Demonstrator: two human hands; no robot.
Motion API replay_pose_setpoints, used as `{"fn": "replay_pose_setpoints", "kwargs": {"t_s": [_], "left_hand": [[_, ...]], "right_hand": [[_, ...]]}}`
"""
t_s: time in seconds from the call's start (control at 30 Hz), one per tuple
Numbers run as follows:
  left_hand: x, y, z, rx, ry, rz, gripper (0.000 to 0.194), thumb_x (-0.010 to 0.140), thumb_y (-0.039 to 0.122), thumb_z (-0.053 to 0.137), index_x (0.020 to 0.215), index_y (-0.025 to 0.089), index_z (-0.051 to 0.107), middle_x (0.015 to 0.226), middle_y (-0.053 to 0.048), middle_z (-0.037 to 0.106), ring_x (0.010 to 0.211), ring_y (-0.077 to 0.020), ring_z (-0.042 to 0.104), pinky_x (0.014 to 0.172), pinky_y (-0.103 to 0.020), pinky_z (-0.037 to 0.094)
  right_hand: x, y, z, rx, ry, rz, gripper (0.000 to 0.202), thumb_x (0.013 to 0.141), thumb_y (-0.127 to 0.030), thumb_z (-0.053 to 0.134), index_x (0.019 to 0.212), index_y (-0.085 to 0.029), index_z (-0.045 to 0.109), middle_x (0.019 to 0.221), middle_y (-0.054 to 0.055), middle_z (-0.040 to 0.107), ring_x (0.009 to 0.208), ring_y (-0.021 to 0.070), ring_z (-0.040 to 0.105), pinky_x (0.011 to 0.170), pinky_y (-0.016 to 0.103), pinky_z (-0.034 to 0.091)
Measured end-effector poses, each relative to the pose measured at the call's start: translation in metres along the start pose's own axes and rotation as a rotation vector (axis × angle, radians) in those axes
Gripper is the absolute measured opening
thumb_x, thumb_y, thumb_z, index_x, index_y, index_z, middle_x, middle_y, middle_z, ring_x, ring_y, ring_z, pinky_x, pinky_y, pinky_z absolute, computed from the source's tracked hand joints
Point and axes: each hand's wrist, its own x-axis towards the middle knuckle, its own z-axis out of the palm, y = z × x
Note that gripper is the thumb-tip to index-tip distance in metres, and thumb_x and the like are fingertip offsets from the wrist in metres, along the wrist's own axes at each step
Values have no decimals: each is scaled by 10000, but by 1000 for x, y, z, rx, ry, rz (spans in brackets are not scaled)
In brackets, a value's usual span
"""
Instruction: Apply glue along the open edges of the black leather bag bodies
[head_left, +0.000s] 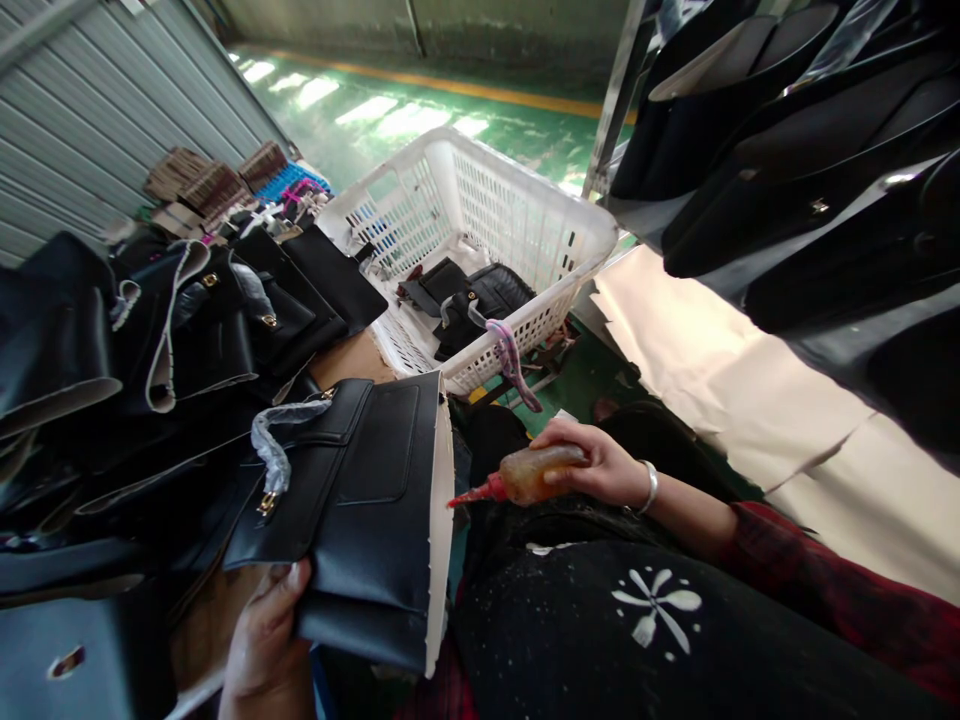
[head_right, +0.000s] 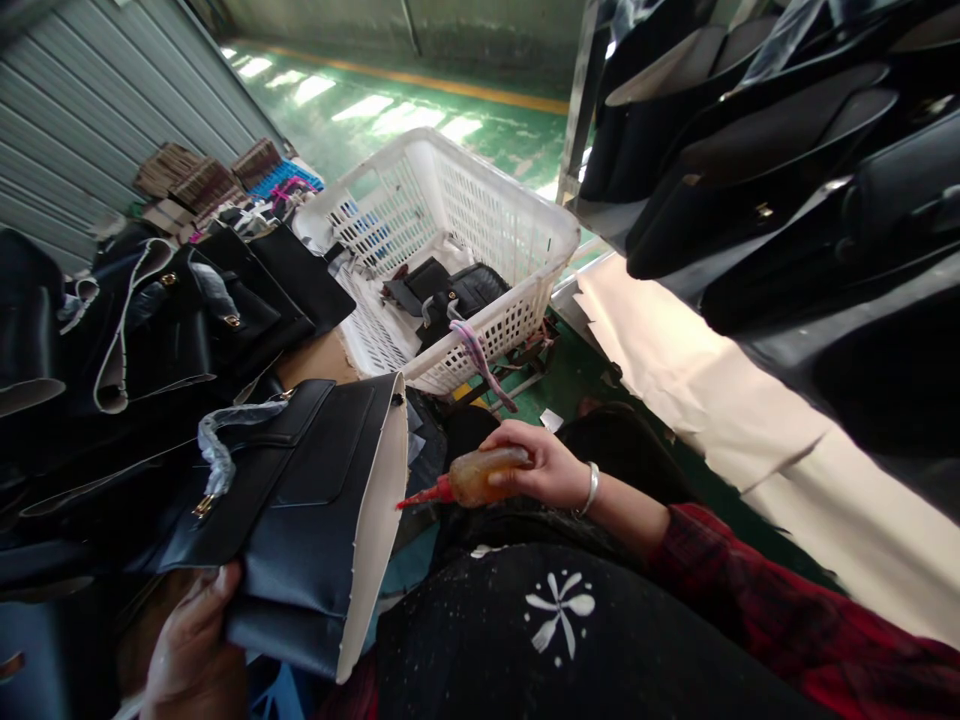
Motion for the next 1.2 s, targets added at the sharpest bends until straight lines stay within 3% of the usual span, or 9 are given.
{"fn": "replay_pose_setpoints", "kwargs": {"t_s": [0.23,0.37,0.57,0.77,0.87,1.03,1.2], "left_hand": [[-3,-6,4,-73,33,70,417,281,155,927,647,201,732,734,-13,767,1209,-462,611,961,-441,565],[-3,-11,5,-69,32,106,409,391,276,951,740,188,756,774,-33,776,1130,-446,660,921,-466,576],[4,-9,6,-92,70,8,623,160,354,993,707,181,751,689,-29,740,732,-321,727,730,-403,625],[-1,-6,13,-130,83,5,613,127,296,996,676,180,750,653,22,721,507,-153,634,517,-228,558],[-1,-8,13,-151,84,22,614,117,279,996,670,187,746,624,40,709,494,-139,627,467,-196,519],[-1,-14,15,-154,69,-14,617,108,280,993,662,170,745,611,30,707,437,-141,591,520,-260,573],[-3,-17,21,-174,57,-22,629,105,283,989,674,160,749,629,20,710,417,-130,568,532,-280,588]], "right_hand": [[9,6,-12,-100,214,-23,360,837,-488,772,1036,-196,701,933,71,683,749,190,635,666,295,535],[11,9,-10,-103,201,-19,352,817,-468,782,1016,-188,705,908,68,682,754,190,633,668,293,530],[-7,4,-1,69,84,144,415,786,-506,802,1002,-173,681,873,49,670,713,167,622,644,270,522],[-26,-6,11,276,-6,310,483,733,-527,845,1002,-176,649,822,20,647,671,146,599,594,241,495],[-26,-6,8,219,34,254,444,744,-501,841,989,-176,663,804,16,640,659,143,589,589,240,492],[-22,-3,-4,81,206,199,407,752,-463,824,1010,-185,675,903,48,679,738,175,630,661,270,527],[-14,-3,-2,50,218,200,437,732,-483,824,1012,-184,671,897,45,670,736,176,618,649,272,518]]}}
